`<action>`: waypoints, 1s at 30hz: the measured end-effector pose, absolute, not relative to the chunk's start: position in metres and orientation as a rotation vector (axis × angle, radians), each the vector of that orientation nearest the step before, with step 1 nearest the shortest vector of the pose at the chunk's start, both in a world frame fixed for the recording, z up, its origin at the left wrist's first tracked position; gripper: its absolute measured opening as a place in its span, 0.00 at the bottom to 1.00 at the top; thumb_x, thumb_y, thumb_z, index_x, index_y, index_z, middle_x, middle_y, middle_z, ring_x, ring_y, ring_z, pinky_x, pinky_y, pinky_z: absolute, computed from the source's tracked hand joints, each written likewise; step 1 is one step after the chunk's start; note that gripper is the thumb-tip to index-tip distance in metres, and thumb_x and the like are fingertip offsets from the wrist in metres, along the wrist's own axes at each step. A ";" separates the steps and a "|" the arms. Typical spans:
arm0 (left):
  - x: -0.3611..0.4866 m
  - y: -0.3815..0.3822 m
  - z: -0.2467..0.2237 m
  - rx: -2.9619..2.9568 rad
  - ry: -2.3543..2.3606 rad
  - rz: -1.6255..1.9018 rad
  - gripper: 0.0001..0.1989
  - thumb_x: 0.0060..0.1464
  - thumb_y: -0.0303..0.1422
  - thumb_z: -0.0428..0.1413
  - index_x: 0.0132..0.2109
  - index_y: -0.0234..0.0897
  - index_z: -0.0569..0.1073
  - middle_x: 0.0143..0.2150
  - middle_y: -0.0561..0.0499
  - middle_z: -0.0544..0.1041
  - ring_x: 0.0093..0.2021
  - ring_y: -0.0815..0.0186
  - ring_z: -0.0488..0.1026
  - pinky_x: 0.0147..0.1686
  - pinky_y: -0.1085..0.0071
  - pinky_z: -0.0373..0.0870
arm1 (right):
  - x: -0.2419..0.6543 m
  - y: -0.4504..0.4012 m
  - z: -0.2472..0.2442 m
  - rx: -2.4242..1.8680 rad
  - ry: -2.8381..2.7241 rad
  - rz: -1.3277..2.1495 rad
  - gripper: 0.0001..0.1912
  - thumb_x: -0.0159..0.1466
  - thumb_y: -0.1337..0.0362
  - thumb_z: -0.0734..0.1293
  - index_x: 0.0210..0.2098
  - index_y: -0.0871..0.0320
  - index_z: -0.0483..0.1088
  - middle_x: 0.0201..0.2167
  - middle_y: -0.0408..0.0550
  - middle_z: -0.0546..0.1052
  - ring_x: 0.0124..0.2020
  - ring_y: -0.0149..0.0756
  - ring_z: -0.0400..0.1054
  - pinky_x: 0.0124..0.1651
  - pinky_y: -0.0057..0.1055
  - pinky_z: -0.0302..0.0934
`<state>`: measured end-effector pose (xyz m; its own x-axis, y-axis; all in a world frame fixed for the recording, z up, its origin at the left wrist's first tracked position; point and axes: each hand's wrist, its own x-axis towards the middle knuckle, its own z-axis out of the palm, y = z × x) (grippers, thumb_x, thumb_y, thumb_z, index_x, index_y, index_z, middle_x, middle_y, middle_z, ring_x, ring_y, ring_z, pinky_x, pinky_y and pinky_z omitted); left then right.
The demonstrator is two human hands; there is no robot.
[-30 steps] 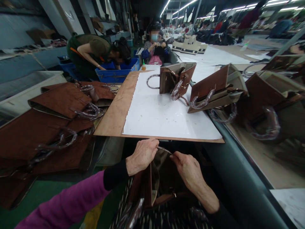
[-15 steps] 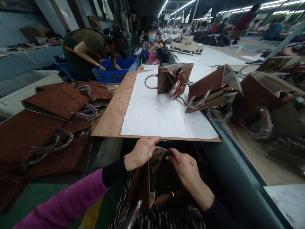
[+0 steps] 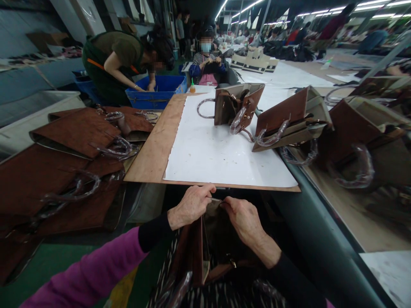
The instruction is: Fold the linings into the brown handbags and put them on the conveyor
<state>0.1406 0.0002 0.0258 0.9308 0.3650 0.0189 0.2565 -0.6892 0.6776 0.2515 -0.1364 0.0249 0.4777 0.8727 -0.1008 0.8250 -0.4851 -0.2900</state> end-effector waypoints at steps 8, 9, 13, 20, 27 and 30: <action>0.137 -0.003 0.031 2.302 0.468 0.192 0.10 0.45 0.23 0.47 0.36 0.36 0.67 0.24 0.55 0.71 0.27 0.68 0.66 0.30 0.74 0.57 | 0.250 -0.120 0.027 -2.264 -1.679 0.497 0.07 0.61 0.64 0.62 0.37 0.55 0.70 0.33 0.45 0.77 0.36 0.35 0.70 0.36 0.26 0.55; 0.137 -0.003 0.031 2.300 0.473 0.193 0.10 0.45 0.23 0.46 0.35 0.36 0.67 0.24 0.55 0.71 0.27 0.68 0.66 0.30 0.74 0.57 | 0.250 -0.116 0.027 -2.282 -1.676 0.513 0.07 0.61 0.63 0.61 0.36 0.55 0.71 0.31 0.45 0.77 0.34 0.35 0.71 0.34 0.26 0.54; 0.135 0.002 0.034 2.280 0.492 0.156 0.08 0.45 0.23 0.47 0.34 0.36 0.67 0.25 0.55 0.70 0.28 0.68 0.66 0.29 0.74 0.57 | 0.246 -0.106 0.031 -2.337 -1.671 0.549 0.09 0.61 0.64 0.60 0.31 0.55 0.72 0.27 0.45 0.77 0.32 0.35 0.70 0.33 0.26 0.53; 0.075 -0.014 0.076 2.103 0.752 0.198 0.24 0.47 0.37 0.56 0.52 0.39 0.61 0.49 0.45 0.70 0.48 0.59 0.66 0.46 0.66 0.61 | 0.243 -0.092 0.052 -2.341 -1.672 0.596 0.09 0.58 0.64 0.62 0.23 0.57 0.70 0.22 0.44 0.73 0.28 0.32 0.66 0.32 0.26 0.50; 0.020 -0.065 0.067 2.006 1.113 0.203 0.39 0.42 0.36 0.59 0.60 0.34 0.53 0.52 0.40 0.68 0.50 0.56 0.66 0.50 0.62 0.60 | 0.241 -0.079 0.065 -2.346 -1.671 0.535 0.10 0.55 0.65 0.63 0.19 0.59 0.69 0.17 0.43 0.68 0.24 0.31 0.60 0.28 0.27 0.47; 0.021 -0.041 0.058 1.977 1.098 0.301 0.24 0.45 0.28 0.51 0.53 0.33 0.63 0.43 0.46 0.73 0.42 0.61 0.69 0.45 0.67 0.63 | 0.241 -0.077 0.079 -2.313 -1.720 0.550 0.10 0.55 0.65 0.63 0.18 0.59 0.68 0.16 0.42 0.65 0.23 0.30 0.58 0.27 0.27 0.47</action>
